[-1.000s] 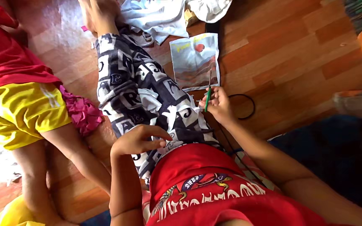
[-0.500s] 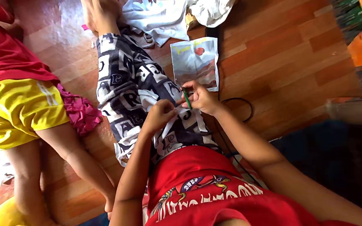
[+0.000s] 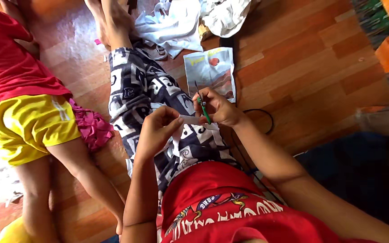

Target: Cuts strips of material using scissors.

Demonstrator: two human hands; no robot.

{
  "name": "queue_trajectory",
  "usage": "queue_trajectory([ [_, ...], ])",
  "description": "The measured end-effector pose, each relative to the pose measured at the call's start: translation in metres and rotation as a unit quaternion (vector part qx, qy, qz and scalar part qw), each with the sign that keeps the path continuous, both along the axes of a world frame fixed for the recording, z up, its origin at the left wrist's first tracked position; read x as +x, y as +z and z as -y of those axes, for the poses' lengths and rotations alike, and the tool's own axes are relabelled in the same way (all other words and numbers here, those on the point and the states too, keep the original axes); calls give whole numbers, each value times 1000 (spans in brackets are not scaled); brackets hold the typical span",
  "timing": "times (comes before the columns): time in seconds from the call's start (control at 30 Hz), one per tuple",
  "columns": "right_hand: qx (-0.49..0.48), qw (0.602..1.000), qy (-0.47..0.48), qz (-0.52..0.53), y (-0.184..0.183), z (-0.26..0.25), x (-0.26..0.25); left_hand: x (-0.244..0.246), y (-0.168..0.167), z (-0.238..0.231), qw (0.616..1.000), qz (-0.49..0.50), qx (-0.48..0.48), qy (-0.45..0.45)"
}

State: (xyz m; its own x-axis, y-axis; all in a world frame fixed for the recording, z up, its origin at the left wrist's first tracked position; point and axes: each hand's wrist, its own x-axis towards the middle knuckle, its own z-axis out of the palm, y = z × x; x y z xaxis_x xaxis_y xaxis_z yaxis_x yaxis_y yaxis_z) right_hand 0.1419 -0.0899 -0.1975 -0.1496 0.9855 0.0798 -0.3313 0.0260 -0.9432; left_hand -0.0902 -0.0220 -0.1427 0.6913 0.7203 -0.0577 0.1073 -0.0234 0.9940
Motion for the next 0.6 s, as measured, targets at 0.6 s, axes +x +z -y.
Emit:
queue_trajectory([
  [0.6,56,988,-126,68,13,10,6,-18,-11,-2,998,56,9,40],
])
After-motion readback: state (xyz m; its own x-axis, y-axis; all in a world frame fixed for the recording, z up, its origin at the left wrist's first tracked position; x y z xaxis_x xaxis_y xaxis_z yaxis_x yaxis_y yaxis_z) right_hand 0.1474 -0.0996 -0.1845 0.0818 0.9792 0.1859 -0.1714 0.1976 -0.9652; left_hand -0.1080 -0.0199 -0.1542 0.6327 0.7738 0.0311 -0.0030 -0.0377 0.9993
